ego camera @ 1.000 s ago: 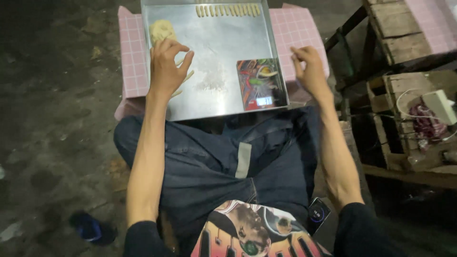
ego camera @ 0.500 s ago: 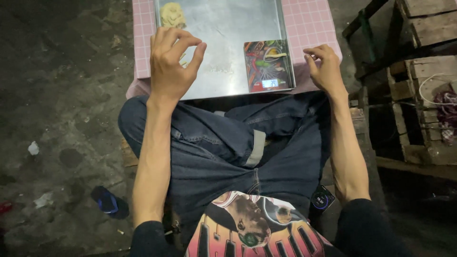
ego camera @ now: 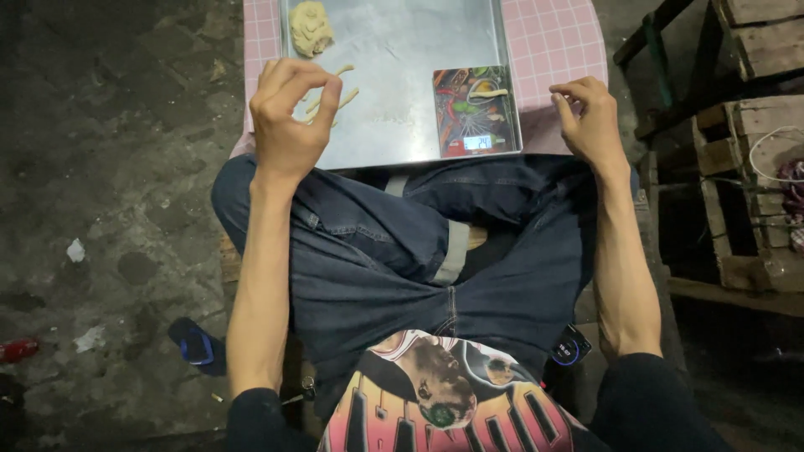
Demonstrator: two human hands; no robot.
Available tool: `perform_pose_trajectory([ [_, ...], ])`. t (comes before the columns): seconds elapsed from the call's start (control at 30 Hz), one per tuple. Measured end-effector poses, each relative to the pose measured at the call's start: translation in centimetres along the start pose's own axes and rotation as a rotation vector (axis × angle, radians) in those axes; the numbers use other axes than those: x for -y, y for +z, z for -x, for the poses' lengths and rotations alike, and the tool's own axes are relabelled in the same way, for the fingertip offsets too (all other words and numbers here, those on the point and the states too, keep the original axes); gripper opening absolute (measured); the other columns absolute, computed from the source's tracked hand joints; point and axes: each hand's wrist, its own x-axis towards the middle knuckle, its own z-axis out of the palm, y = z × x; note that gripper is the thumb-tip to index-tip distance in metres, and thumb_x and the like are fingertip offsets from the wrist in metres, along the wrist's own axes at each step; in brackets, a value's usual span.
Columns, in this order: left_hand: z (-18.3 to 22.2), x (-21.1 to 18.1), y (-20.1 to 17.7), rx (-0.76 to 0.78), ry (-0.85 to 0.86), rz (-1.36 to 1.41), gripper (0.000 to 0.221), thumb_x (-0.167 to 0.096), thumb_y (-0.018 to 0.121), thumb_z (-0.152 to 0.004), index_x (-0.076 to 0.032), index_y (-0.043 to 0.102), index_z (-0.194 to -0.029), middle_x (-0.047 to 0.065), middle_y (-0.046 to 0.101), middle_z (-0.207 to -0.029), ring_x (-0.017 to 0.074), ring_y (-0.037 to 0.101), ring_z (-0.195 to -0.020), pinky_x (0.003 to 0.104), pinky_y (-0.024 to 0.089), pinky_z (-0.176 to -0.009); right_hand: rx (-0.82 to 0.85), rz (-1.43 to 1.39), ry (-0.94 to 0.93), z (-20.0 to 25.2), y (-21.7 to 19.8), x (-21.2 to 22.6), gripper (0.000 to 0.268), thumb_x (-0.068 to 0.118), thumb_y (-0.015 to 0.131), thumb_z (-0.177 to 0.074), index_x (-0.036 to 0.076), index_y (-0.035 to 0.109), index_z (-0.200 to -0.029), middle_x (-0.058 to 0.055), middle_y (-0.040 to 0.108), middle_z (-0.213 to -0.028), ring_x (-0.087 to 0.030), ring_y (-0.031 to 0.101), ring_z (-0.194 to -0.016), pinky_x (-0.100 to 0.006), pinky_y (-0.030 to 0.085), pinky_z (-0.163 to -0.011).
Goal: Rolling dough into long strips and dividing them into small sticks on a metal tray.
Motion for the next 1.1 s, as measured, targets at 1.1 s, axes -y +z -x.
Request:
perform_pose_trajectory([
  [1.1, 14.7, 15.4, 12.8, -0.12, -0.375, 0.041, 0.029, -0.006, 0.076, -0.096, -0.012, 0.064, -0.07, 0.005, 0.057, -0.056, 0.0262, 0.058, -0.048, 0.03, 0.047, -0.051, 0.046, 0.54, -0.135, -5.1, 18.2, -9.3, 0.018, 0.018, 0.083, -0.082, 0.015, 0.079, -0.1, -0.007, 0.067, -0.099, -0.029, 0.061, -0.099, -0.039, 0.05, -0.08],
])
